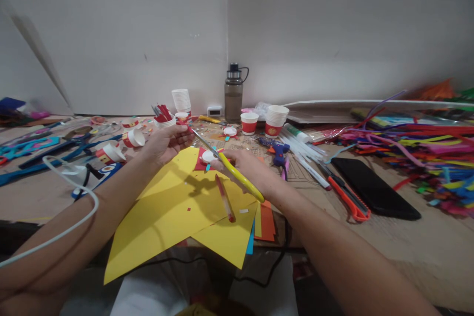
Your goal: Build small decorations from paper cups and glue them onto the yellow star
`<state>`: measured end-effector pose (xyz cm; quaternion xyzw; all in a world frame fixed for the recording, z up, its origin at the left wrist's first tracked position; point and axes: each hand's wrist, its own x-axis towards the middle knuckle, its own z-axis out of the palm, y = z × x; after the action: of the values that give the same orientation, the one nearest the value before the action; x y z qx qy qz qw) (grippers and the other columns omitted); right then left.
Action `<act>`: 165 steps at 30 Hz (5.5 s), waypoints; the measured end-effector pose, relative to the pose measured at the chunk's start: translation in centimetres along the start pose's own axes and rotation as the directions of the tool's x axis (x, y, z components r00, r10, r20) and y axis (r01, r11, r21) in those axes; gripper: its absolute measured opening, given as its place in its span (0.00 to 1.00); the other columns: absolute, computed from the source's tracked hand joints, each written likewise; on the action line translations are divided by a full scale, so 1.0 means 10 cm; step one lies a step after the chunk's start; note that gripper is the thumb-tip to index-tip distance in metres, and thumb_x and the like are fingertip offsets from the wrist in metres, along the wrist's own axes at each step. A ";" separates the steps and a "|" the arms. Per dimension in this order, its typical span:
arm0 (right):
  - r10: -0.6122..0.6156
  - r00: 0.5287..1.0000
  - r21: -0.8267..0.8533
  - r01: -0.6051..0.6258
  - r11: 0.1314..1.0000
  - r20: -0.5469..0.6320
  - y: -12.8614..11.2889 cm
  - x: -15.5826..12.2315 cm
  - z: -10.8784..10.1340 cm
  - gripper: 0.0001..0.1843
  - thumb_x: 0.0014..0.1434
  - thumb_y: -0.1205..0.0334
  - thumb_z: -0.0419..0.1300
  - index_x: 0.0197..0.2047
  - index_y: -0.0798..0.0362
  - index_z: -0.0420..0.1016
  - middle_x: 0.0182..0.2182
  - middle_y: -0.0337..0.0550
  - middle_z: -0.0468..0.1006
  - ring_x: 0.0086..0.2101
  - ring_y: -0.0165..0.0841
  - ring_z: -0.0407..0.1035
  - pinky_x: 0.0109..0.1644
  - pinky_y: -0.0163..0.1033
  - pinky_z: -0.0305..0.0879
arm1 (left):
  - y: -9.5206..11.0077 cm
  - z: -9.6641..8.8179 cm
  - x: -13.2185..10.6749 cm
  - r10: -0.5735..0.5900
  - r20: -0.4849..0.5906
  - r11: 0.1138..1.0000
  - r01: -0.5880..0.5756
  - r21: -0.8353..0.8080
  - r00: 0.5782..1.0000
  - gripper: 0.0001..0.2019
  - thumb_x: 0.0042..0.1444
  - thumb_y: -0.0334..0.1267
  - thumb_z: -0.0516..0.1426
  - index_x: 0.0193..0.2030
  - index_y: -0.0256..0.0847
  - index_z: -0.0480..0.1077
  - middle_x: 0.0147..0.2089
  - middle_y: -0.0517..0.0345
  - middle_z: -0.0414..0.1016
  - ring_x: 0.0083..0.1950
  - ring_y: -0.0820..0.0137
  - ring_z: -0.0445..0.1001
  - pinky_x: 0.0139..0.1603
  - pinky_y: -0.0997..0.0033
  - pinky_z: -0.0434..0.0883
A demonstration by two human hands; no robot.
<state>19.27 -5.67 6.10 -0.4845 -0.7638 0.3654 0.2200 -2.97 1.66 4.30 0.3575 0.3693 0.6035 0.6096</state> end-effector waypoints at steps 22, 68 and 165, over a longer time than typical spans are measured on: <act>-0.093 0.994 -0.092 0.088 0.992 -0.052 0.01 0.04 -0.04 0.21 0.56 0.42 0.57 0.31 0.53 0.74 0.20 0.35 0.66 0.21 0.26 0.56 0.25 0.32 0.53 | 0.01 0.02 -0.02 -0.003 0.006 1.000 0.003 -0.030 1.000 0.02 0.45 0.26 0.60 0.28 0.33 0.71 0.25 0.55 0.77 0.27 0.73 0.77 0.35 0.74 0.75; -0.133 0.988 -0.172 0.119 0.978 -0.071 0.01 0.01 -0.05 0.27 0.57 0.38 0.53 0.27 0.55 0.72 0.23 0.39 0.68 0.24 0.27 0.57 0.27 0.33 0.51 | 0.00 0.03 -0.02 0.028 0.052 0.998 -0.025 -0.056 0.998 0.02 0.44 0.27 0.60 0.27 0.34 0.71 0.25 0.56 0.76 0.27 0.73 0.76 0.34 0.73 0.75; -0.194 0.918 0.353 0.318 0.880 -0.345 0.18 0.15 0.15 0.26 0.52 0.57 0.66 0.53 0.52 0.65 0.34 0.40 0.74 0.24 0.24 0.63 0.26 0.32 0.64 | -0.18 0.21 -0.36 -0.129 0.441 0.638 -0.267 0.722 0.888 0.04 0.46 0.34 0.59 0.26 0.37 0.74 0.27 0.57 0.77 0.30 0.72 0.72 0.31 0.74 0.65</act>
<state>18.62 -4.34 3.78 -0.3720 -0.6878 0.4039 0.4747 -0.27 -1.96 3.73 0.7262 0.4223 0.3119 0.4439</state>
